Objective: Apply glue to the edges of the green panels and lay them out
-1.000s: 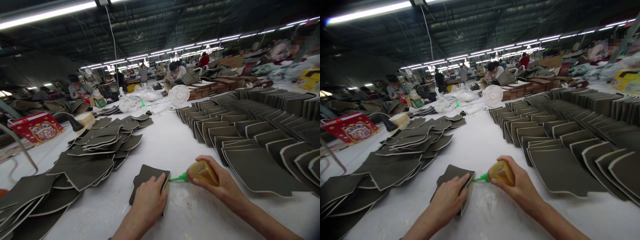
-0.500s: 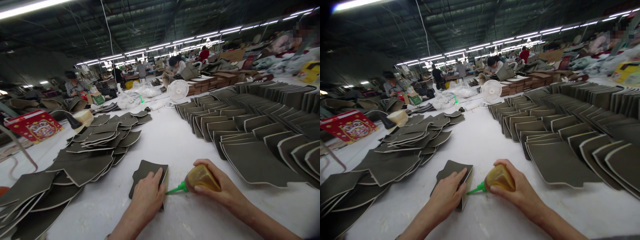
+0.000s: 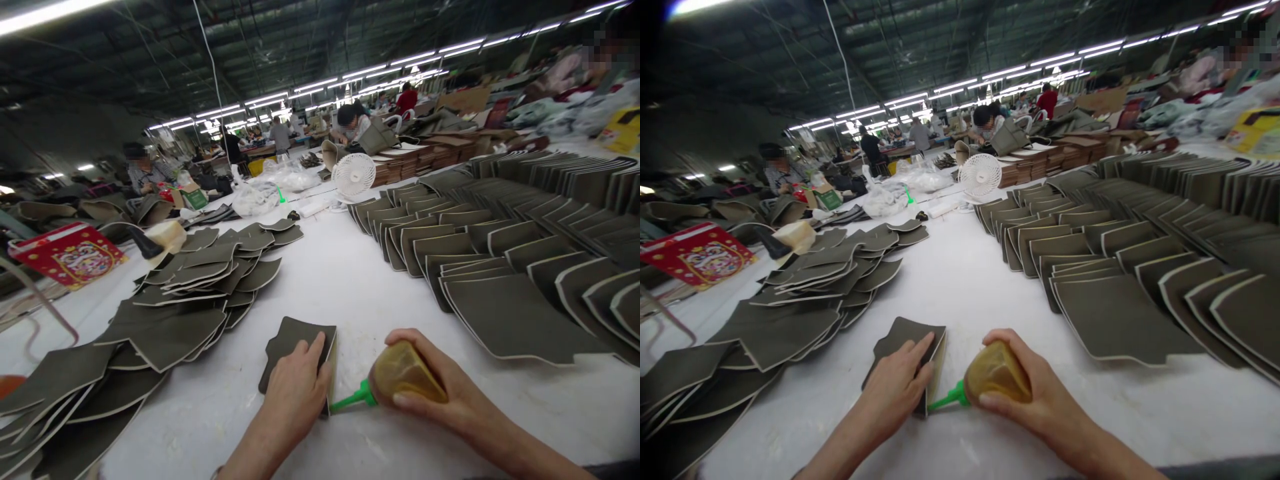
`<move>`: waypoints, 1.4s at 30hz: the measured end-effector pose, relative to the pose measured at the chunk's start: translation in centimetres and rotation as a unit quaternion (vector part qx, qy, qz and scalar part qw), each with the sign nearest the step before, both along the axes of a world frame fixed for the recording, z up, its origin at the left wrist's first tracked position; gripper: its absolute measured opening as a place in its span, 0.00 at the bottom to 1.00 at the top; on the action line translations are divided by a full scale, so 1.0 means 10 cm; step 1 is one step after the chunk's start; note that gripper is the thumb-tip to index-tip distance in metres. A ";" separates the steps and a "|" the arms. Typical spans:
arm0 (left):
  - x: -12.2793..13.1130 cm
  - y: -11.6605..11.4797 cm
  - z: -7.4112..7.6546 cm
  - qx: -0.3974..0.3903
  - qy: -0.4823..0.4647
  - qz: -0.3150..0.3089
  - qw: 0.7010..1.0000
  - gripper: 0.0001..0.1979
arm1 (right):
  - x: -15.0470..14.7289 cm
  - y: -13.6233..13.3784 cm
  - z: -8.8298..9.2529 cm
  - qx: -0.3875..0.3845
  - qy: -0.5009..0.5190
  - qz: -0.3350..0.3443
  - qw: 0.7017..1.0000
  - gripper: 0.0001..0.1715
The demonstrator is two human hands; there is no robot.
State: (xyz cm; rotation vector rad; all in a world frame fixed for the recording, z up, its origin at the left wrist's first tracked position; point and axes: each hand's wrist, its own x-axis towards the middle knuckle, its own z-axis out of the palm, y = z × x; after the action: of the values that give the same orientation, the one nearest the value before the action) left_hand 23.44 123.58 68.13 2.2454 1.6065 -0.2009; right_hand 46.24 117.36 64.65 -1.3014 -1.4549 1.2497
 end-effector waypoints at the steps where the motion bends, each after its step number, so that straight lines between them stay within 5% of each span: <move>1: 0.00 0.00 -0.01 0.001 -0.002 0.000 1.000 0.27 | 0.00 0.01 0.00 0.002 0.000 -0.001 1.000 0.31; 5: 0.00 0.00 -0.02 0.002 -0.013 0.004 1.000 0.27 | 0.00 0.03 0.00 0.033 -0.033 -0.053 0.998 0.29; 11: -0.01 0.00 -0.03 0.003 -0.010 0.006 1.000 0.27 | 0.01 0.03 -0.01 0.004 -0.001 0.010 1.000 0.32; 16: -0.02 0.00 -0.04 -0.004 -0.016 0.009 1.000 0.27 | 0.02 0.08 0.01 0.056 -0.039 -0.065 0.996 0.29; 22: -0.02 0.00 -0.05 -0.003 -0.007 0.005 1.000 0.27 | 0.00 0.10 0.00 -0.012 0.019 0.027 0.999 0.31; 29: -0.01 0.02 -0.03 -0.010 -0.011 0.002 1.000 0.27 | 0.12 0.41 -0.03 0.084 -0.060 -0.115 0.988 0.31; 37: 0.00 0.04 -0.01 -0.016 -0.017 0.000 1.000 0.26 | 0.11 0.31 -0.05 0.052 -0.028 -0.039 0.997 0.29; 42: -0.03 0.04 -0.02 -0.014 -0.023 -0.001 1.000 0.26 | 0.10 0.38 -0.04 0.065 -0.019 -0.115 0.991 0.32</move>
State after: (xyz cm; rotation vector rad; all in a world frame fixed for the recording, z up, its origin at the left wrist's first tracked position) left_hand 23.13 123.94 67.94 2.2138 1.5682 -0.1705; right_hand 47.20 121.21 64.29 -1.3671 -1.3449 0.9688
